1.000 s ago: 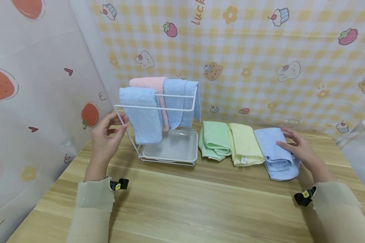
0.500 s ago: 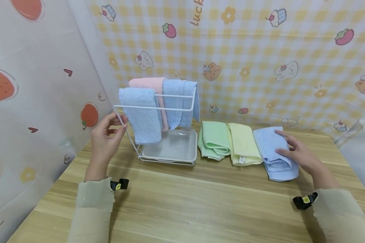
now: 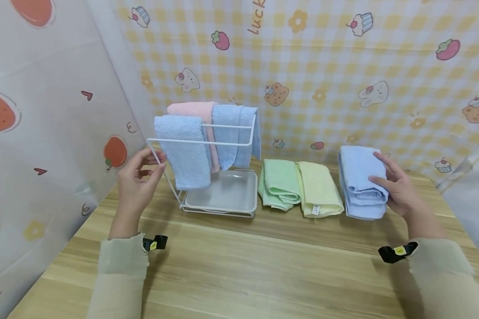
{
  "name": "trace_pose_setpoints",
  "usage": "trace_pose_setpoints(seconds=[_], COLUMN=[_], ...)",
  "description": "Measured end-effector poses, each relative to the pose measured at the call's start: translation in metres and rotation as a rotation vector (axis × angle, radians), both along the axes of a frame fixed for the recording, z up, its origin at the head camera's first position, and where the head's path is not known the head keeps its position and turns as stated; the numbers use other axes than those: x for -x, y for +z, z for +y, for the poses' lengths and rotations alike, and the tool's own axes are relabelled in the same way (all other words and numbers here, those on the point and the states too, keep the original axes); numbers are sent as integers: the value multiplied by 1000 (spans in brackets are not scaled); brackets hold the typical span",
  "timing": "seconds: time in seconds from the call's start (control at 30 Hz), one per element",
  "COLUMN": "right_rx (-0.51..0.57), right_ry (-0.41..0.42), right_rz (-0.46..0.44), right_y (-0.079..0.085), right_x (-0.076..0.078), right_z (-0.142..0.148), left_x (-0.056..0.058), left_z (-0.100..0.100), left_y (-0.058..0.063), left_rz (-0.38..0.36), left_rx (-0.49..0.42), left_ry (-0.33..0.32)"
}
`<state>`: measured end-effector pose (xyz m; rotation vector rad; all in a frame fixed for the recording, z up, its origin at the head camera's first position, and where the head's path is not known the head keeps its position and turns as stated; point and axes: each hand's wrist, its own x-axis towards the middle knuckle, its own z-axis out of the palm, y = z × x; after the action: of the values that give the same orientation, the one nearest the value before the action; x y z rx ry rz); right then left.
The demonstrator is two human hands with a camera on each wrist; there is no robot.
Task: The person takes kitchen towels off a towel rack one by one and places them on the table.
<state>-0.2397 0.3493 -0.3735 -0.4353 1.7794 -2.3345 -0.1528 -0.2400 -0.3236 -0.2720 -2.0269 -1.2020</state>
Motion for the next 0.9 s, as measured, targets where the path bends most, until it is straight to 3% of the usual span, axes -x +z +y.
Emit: trace_pose_setpoints(seconds=[0.2,0.47,0.57,0.73,0.9], right_rx=[-27,-219,-404,-777,-932], right_ry=[-50,-114,-150,-180,-179], right_rz=[-160,-171,-142,-5,80], right_y=[-14,-28,-31,-38,-39], right_x=[6,14,16,16,17], right_z=[1,2,2,3,3], left_x=[0,0,0,0,-1], left_z=[0,1,1,0,0], left_y=[-2,1,1,1,1], left_rz=[1,7,7,2,-12], left_rx=[7,7,7,1,7], left_ry=[-5,-3,-2,4,10])
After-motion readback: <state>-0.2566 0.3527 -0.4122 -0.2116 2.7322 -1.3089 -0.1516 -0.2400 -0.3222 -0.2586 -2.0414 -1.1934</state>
